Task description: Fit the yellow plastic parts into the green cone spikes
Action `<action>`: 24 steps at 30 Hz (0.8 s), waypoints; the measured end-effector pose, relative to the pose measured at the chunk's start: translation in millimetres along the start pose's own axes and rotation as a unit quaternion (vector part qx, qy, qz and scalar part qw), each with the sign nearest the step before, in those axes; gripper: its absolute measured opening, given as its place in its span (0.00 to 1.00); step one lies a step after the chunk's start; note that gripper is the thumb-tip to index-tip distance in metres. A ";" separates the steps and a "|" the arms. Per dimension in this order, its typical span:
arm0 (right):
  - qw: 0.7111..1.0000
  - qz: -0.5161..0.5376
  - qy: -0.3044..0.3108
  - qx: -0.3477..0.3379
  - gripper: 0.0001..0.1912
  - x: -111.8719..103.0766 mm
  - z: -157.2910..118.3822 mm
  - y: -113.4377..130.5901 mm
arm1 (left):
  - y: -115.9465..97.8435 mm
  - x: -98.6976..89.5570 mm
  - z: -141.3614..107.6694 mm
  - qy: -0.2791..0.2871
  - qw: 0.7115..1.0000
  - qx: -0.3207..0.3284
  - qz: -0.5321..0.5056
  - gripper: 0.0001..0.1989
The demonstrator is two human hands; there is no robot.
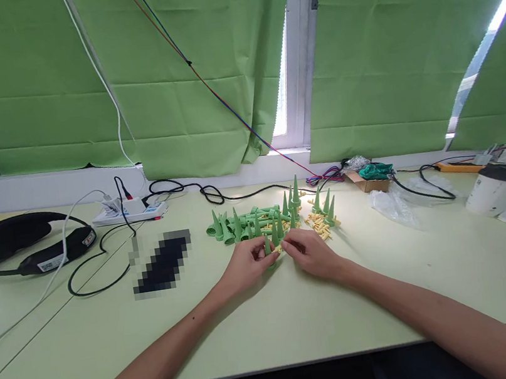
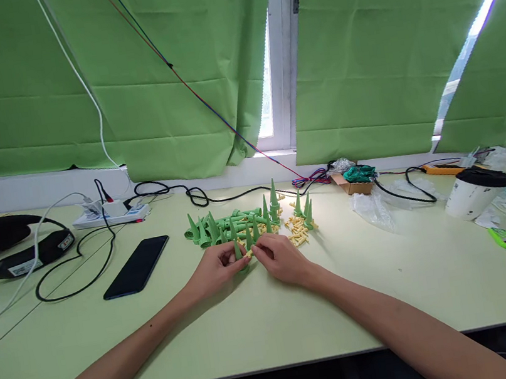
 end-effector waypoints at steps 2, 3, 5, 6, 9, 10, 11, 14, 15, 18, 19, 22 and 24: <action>1.000 0.007 0.006 0.014 0.10 0.2 0.3 -3.2 | 0.9 0.2 -0.2 0.000 1.000 -0.005 -0.004 0.14; 1.000 0.013 0.010 0.018 0.07 0.4 0.3 -4.1 | 1.1 0.1 -0.2 -0.001 1.000 -0.005 -0.005 0.14; 0.999 0.022 0.019 0.017 0.07 0.7 -0.5 -3.7 | 1.2 -0.1 0.0 -0.003 1.000 -0.004 -0.006 0.15; 0.999 0.025 0.022 0.014 0.07 0.6 -1.1 -2.7 | 1.4 0.0 0.1 -0.003 1.000 -0.004 -0.006 0.15; 0.999 0.027 0.036 -0.002 0.08 2.3 -3.3 2.2 | 2.4 0.2 0.4 -0.003 1.000 -0.004 -0.004 0.15; 0.999 0.028 0.043 -0.007 0.07 3.3 -4.1 3.8 | 2.8 0.4 0.5 -0.002 1.000 -0.004 -0.003 0.15; 0.998 0.029 0.050 -0.010 0.07 4.6 -4.7 5.0 | 3.0 0.7 0.5 0.000 1.000 -0.003 -0.003 0.15; 0.998 0.028 0.059 -0.016 0.07 6.7 -5.4 6.1 | 3.9 0.9 0.4 -0.001 1.000 0.000 -0.003 0.15; 0.998 0.025 0.059 -0.017 0.06 6.9 -5.3 5.8 | 4.3 0.6 0.4 -0.002 1.000 0.000 -0.003 0.15; 0.998 0.012 0.058 -0.025 0.06 8.3 -4.6 5.0 | 5.8 -0.2 0.2 -0.006 1.000 -0.002 -0.001 0.15; 0.998 0.009 0.058 -0.027 0.07 8.8 -4.4 4.7 | 6.0 -0.2 0.2 -0.006 1.000 -0.002 -0.001 0.15; 0.998 0.004 0.055 -0.032 0.09 9.5 -3.8 3.8 | 5.2 -0.5 0.5 -0.005 1.000 -0.001 0.005 0.14; 0.998 0.005 0.051 -0.033 0.09 9.3 -3.8 3.9 | 4.4 -0.1 0.7 -0.001 1.000 0.000 0.010 0.14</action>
Point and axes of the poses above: each hand's wrist, its own z-axis towards the middle knuckle, its own x-axis out of the palm, y = z × x, the point moved 10 cm from there along z, towards the middle knuckle, and after that the axes turned 15 degrees about x, right-handed, at the moved point
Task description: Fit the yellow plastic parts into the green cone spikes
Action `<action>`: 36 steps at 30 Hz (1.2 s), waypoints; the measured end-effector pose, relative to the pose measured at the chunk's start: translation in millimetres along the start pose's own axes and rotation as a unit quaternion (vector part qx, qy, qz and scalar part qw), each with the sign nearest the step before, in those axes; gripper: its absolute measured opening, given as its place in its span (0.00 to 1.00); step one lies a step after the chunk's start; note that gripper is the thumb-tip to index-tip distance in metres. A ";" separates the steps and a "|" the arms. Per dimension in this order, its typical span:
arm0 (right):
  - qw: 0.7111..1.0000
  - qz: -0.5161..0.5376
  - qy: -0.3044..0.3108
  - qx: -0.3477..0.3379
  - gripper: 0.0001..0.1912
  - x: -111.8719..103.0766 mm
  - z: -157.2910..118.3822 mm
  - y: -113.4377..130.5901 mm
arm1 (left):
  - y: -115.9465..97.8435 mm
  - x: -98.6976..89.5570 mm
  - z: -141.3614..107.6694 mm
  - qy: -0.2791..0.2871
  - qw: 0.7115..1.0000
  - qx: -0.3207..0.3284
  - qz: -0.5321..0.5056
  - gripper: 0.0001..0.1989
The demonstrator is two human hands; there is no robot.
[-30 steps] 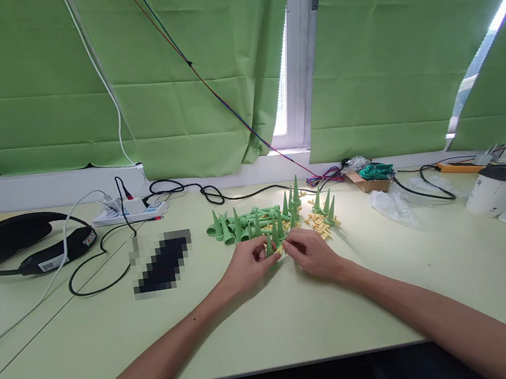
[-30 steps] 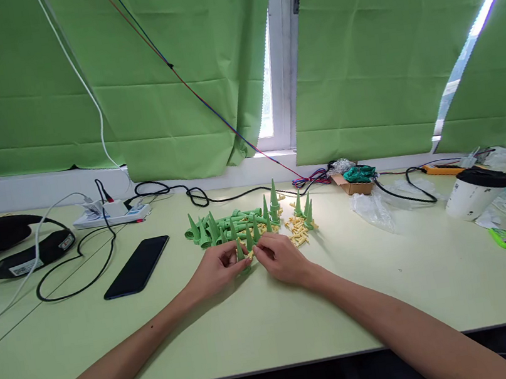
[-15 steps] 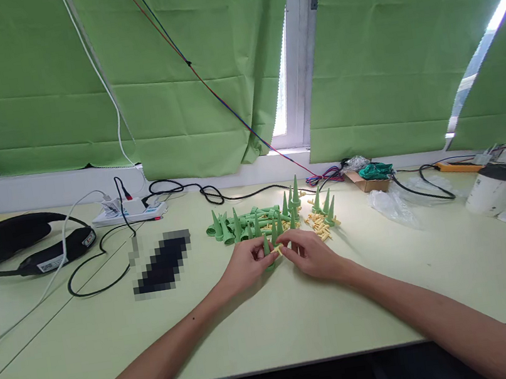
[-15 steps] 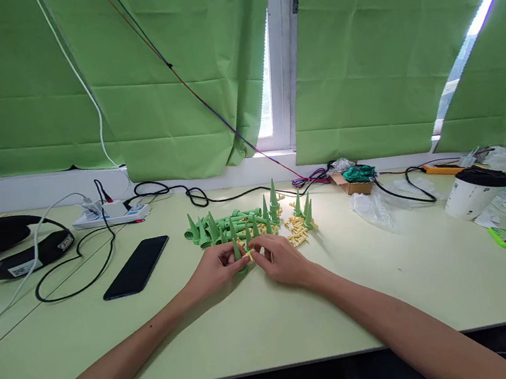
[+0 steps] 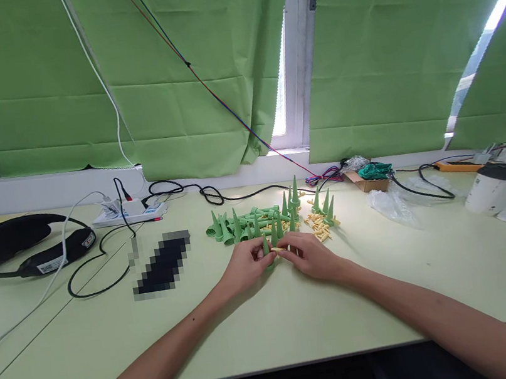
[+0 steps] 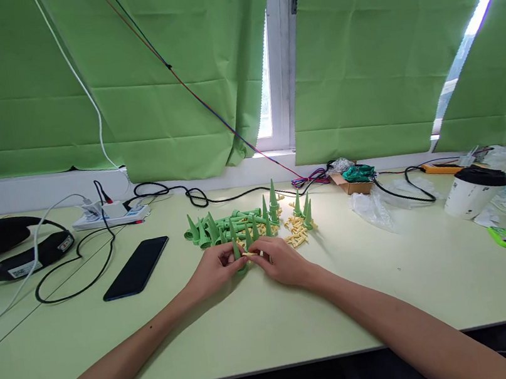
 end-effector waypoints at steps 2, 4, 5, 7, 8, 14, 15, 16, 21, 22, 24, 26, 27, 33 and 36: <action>1.000 0.004 -0.003 0.000 0.09 -0.5 -0.3 0.1 | -0.5 0.3 0.0 0.001 1.000 0.000 0.002 0.14; 1.000 0.008 -0.007 0.002 0.10 -1.3 -0.7 -0.2 | -0.7 0.5 -0.2 0.001 1.000 0.000 0.002 0.14; 1.000 0.009 -0.009 0.002 0.10 -1.7 -0.9 -0.5 | -1.0 0.7 -0.2 0.001 1.000 0.002 0.002 0.14; 1.000 0.009 -0.012 0.002 0.10 -2.2 -1.2 -1.1 | -2.7 0.6 -0.3 0.000 1.000 0.008 0.002 0.15; 1.000 0.008 -0.014 0.000 0.10 -2.4 -1.3 -0.9 | -3.7 0.6 -0.4 0.000 1.000 0.010 0.002 0.15; 0.999 0.000 -0.030 -0.018 0.12 -5.5 -0.3 4.0 | -7.4 -0.4 -1.1 -0.004 1.000 0.005 -0.016 0.13; 0.999 -0.001 -0.030 -0.019 0.12 -5.7 0.1 4.7 | -7.7 -0.1 -0.9 -0.003 1.000 0.005 -0.019 0.13; 0.999 0.000 -0.030 -0.019 0.12 -5.9 0.4 5.1 | -7.8 0.5 -0.7 0.000 1.000 0.006 -0.021 0.12; 1.000 0.004 -0.025 -0.006 0.13 -5.1 1.5 3.3 | -5.7 3.0 -0.7 0.011 1.000 0.000 -0.020 0.13; 1.000 0.007 -0.024 -0.003 0.13 -5.1 1.6 2.7 | -5.2 3.2 -1.0 0.013 1.000 -0.003 -0.018 0.13; 0.999 0.017 -0.029 0.006 0.13 -6.4 1.7 1.0 | -5.2 4.2 -1.6 0.017 1.000 -0.004 -0.016 0.14; 0.999 0.028 -0.036 0.015 0.14 -8.2 2.0 -0.7 | -6.1 5.7 -2.0 0.023 1.000 -0.002 -0.022 0.15; 0.999 0.032 -0.040 0.018 0.14 -9.1 2.0 -1.4 | -6.5 6.7 -2.2 0.026 0.999 0.000 -0.027 0.15; 0.998 0.048 -0.027 0.036 0.15 -7.5 3.2 -4.7 | -5.2 8.1 -2.2 0.026 0.999 0.011 -0.036 0.18; 0.997 0.052 -0.022 0.044 0.16 -7.9 3.0 -5.2 | -3.8 8.3 -1.7 0.025 0.999 0.016 -0.036 0.18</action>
Point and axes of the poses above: each hand's wrist, its own z-axis towards the middle knuckle, its own x-axis out of the palm, y = z × x, the point moved 10 cm from there along z, towards the middle knuckle, and after that the axes turned 15 degrees about x, right-handed, at the moved point
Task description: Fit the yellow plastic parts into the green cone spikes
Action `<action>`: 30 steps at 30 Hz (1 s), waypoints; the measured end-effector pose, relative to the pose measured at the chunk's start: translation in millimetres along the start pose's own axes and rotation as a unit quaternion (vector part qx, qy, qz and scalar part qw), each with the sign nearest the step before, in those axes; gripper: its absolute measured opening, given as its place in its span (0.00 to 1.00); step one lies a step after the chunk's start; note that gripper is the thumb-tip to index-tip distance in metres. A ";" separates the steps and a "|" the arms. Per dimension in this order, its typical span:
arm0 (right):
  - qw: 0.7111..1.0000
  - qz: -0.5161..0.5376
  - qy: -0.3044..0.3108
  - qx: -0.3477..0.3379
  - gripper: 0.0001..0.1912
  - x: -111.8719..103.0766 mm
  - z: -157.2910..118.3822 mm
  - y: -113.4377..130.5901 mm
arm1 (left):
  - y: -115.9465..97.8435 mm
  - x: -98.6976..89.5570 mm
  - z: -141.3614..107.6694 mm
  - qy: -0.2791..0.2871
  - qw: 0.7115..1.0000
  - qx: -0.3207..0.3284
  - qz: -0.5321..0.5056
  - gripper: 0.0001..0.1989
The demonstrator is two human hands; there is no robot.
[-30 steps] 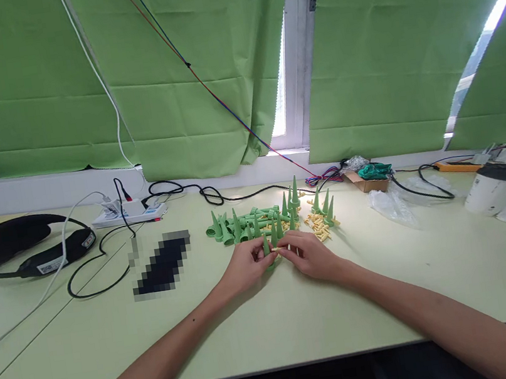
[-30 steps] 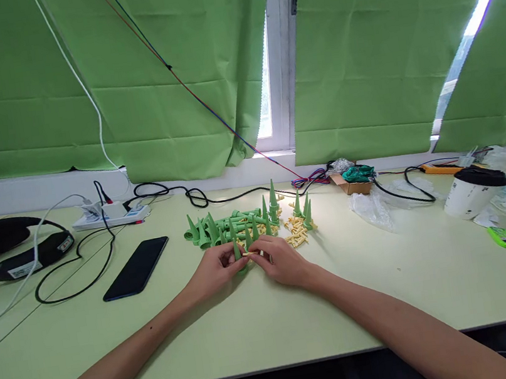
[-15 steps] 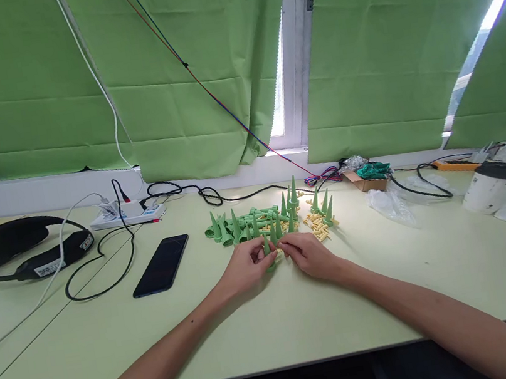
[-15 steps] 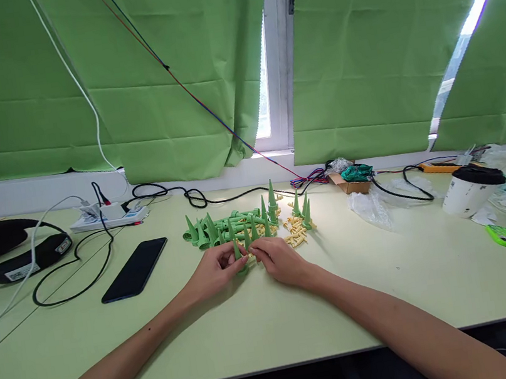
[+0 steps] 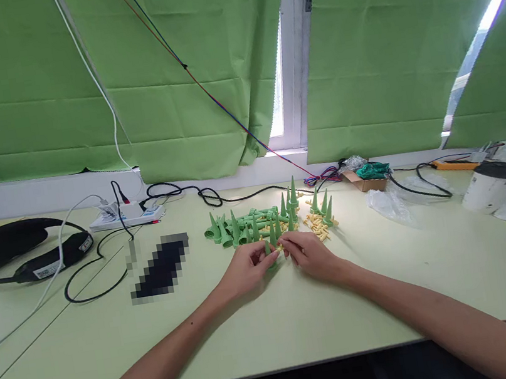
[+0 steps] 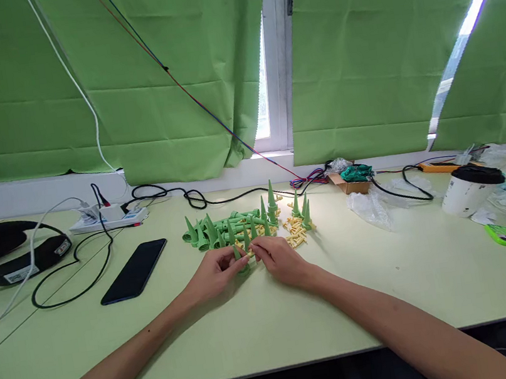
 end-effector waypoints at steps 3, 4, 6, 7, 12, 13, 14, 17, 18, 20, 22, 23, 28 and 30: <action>1.000 0.000 0.002 0.003 0.18 -0.6 -0.8 1.0 | 0.3 -1.9 0.5 -0.010 1.000 0.000 -0.003 0.19; 1.000 -0.001 0.000 0.002 0.17 -0.9 -1.2 1.3 | 0.4 -2.9 0.5 -0.015 1.000 -0.001 -0.004 0.19; 1.000 -0.005 -0.007 -0.005 0.14 -1.6 -1.7 2.0 | 0.5 -4.0 0.3 -0.020 1.000 -0.004 -0.007 0.20; 1.000 -0.010 -0.010 -0.010 0.11 -1.6 -1.8 2.2 | 0.4 -4.0 0.1 -0.019 1.000 -0.005 -0.006 0.20; 0.999 -0.032 -0.006 -0.018 0.10 1.9 -0.9 -0.1 | 0.3 -2.6 -0.7 -0.006 1.000 -0.005 0.018 0.21; 0.999 -0.035 -0.006 -0.018 0.11 2.2 -0.8 -0.4 | 0.1 -2.6 -0.6 -0.004 1.000 -0.004 0.031 0.21; 0.999 -0.037 -0.008 -0.018 0.11 2.1 -0.8 -0.5 | -0.2 -2.5 -0.4 0.000 0.999 -0.001 0.046 0.21; 0.999 -0.038 -0.015 -0.015 0.10 0.8 -1.2 -0.1 | -1.7 -1.0 0.1 0.019 0.994 0.012 0.104 0.21; 0.999 -0.036 -0.019 -0.012 0.10 0.0 -1.2 -0.2 | -1.7 0.0 0.0 0.028 0.992 0.015 0.120 0.20; 0.999 -0.031 -0.028 -0.006 0.10 -2.2 -1.1 -0.7 | -1.1 2.8 -0.3 0.047 0.989 0.020 0.137 0.18; 0.999 -0.028 -0.037 0.000 0.11 -4.3 -0.9 -1.2 | -0.7 5.2 -0.6 0.061 0.988 0.025 0.142 0.16; 0.999 -0.027 -0.040 0.002 0.11 -5.0 -0.7 -1.4 | -1.0 5.9 -0.7 0.065 0.987 0.029 0.143 0.16; 0.999 -0.030 -0.036 0.007 0.12 -3.8 -0.4 -1.7 | -4.0 2.3 -0.3 0.046 0.987 0.034 0.148 0.16; 0.999 -0.033 -0.029 0.006 0.12 -2.2 -0.7 -0.9 | -5.0 -0.3 0.0 0.033 0.989 0.029 0.143 0.14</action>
Point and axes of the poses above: each hand's wrist, its own z-axis towards the middle knuckle, its own x-axis out of the palm, y = z × x, the point moved 10 cm from there along z, towards the middle knuckle, and after that the axes turned 15 degrees about x, right-handed, at the moved point
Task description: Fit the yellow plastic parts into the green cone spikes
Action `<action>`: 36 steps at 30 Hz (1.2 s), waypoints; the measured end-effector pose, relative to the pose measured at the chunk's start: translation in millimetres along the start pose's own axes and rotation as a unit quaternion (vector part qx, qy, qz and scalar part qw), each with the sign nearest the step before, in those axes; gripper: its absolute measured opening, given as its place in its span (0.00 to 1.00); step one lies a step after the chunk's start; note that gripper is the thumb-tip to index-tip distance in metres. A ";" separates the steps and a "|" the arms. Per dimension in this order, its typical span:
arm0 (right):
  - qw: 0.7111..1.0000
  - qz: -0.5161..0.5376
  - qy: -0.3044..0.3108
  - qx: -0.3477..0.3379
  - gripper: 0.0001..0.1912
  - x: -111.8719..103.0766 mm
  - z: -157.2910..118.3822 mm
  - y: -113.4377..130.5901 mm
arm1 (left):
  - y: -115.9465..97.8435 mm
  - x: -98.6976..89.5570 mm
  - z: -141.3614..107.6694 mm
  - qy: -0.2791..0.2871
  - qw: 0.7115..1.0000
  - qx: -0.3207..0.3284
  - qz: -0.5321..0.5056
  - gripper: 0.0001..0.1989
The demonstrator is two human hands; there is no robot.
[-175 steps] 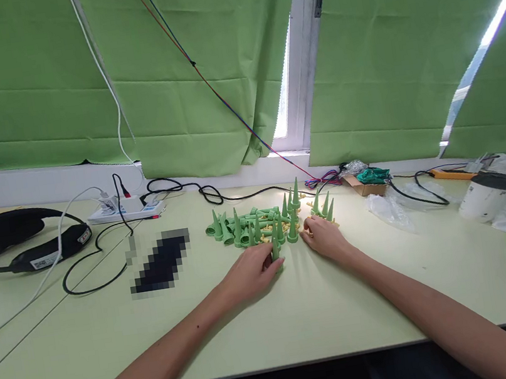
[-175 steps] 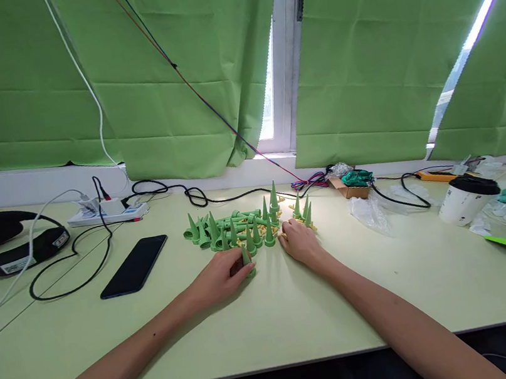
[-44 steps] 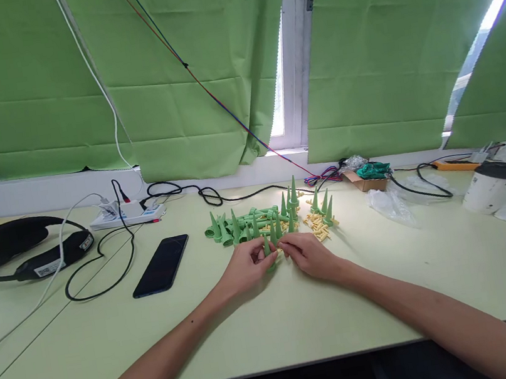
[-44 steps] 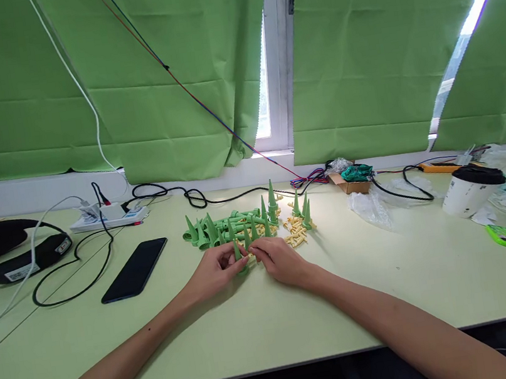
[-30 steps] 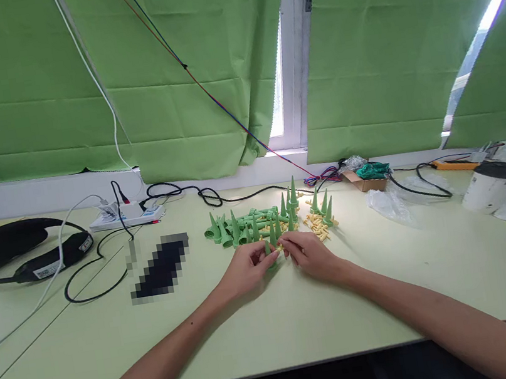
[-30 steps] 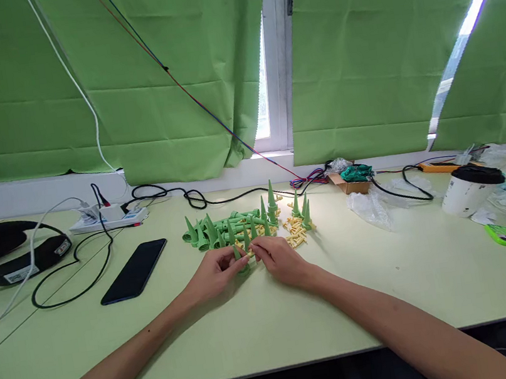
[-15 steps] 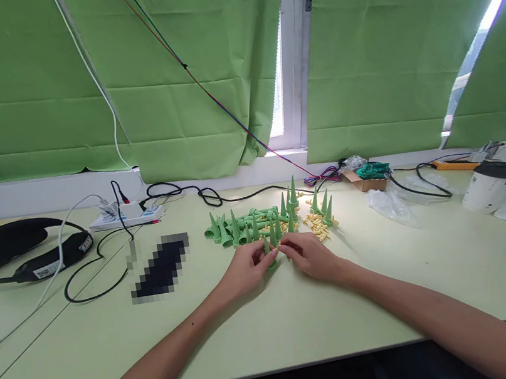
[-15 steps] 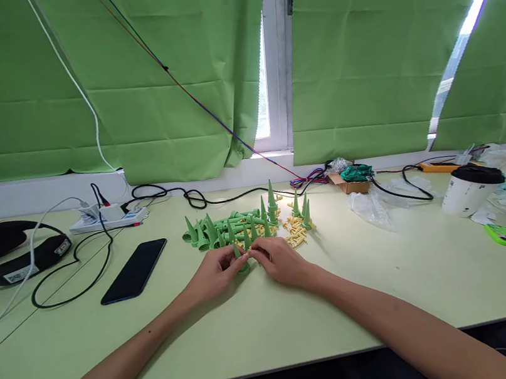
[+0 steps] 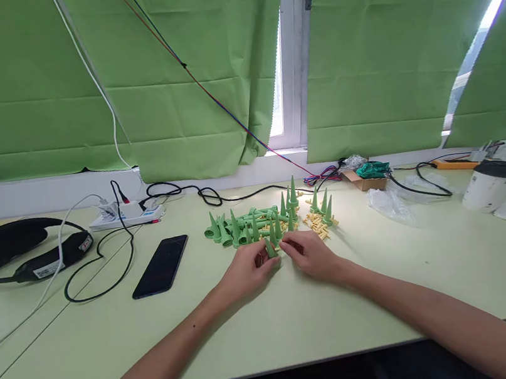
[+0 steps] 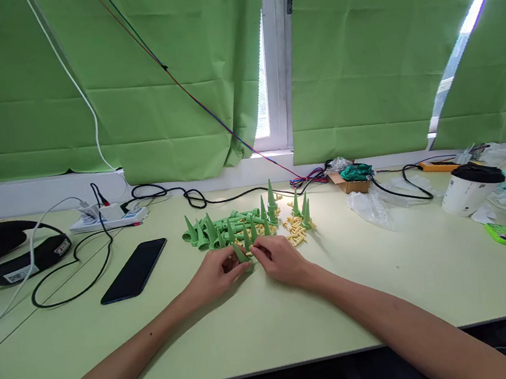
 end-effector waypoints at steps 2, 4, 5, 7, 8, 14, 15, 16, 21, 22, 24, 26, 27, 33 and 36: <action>1.000 -0.001 0.006 -0.001 0.13 0.9 -0.5 1.1 | -0.8 -2.7 0.4 -0.013 1.000 -0.001 -0.008 0.13; 1.000 -0.001 0.009 0.000 0.13 0.8 -0.7 1.9 | -2.4 -4.4 0.9 -0.020 1.000 0.004 -0.015 0.10; 1.000 -0.001 0.010 0.001 0.13 0.6 -0.7 2.2 | -3.0 -5.2 1.0 -0.023 1.000 0.007 -0.017 0.09; 1.000 0.000 0.012 0.001 0.13 0.5 -0.7 2.5 | -4.0 -6.4 1.0 -0.027 0.999 0.012 -0.020 0.08; 1.000 -0.001 0.012 0.000 0.13 0.5 -0.6 2.5 | -4.4 -7.0 0.8 -0.029 0.999 0.014 -0.020 0.08; 1.000 0.003 0.017 -0.001 0.14 1.4 -0.3 1.6 | -6.4 -9.5 0.5 -0.039 0.999 0.022 -0.012 0.10; 1.000 0.003 0.017 -0.002 0.14 1.5 -0.4 1.6 | -6.1 -9.6 0.5 -0.040 0.999 0.020 -0.012 0.10; 1.000 0.002 0.016 -0.004 0.14 1.5 -0.5 1.7 | -5.5 -9.9 0.4 -0.042 0.999 0.018 -0.012 0.10; 1.000 -0.003 0.019 -0.007 0.14 2.5 -1.1 1.8 | -4.0 -10.5 0.1 -0.046 0.999 0.012 -0.023 0.11; 1.000 -0.003 0.020 -0.007 0.14 2.7 -1.2 1.7 | -4.7 -10.8 0.1 -0.047 0.999 0.014 -0.023 0.11; 1.000 0.000 0.023 -0.008 0.14 2.9 -1.5 2.0 | -6.3 -11.5 0.2 -0.047 0.998 0.017 -0.022 0.10; 1.000 0.003 0.025 -0.012 0.13 2.8 -2.0 2.8 | -7.4 -11.2 0.4 -0.043 0.999 0.018 -0.018 0.10; 1.000 0.004 0.026 -0.014 0.13 2.8 -2.2 3.3 | -7.6 -10.6 0.4 -0.039 0.999 0.018 -0.015 0.10; 0.999 0.001 0.029 -0.020 0.13 3.0 -2.6 4.3 | -5.3 -8.8 -0.2 -0.037 0.999 0.025 -0.002 0.15; 0.999 0.000 0.031 -0.023 0.13 3.9 -2.7 4.8 | -4.0 -7.3 -0.8 -0.036 0.999 0.025 0.003 0.17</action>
Point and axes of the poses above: each hand's wrist, its own z-axis towards the middle knuckle, its own x-axis out of the palm, y = z × x, the point moved 10 cm from there along z, towards the middle knuckle, and after that the axes turned 15 degrees about x, right-handed, at the moved point
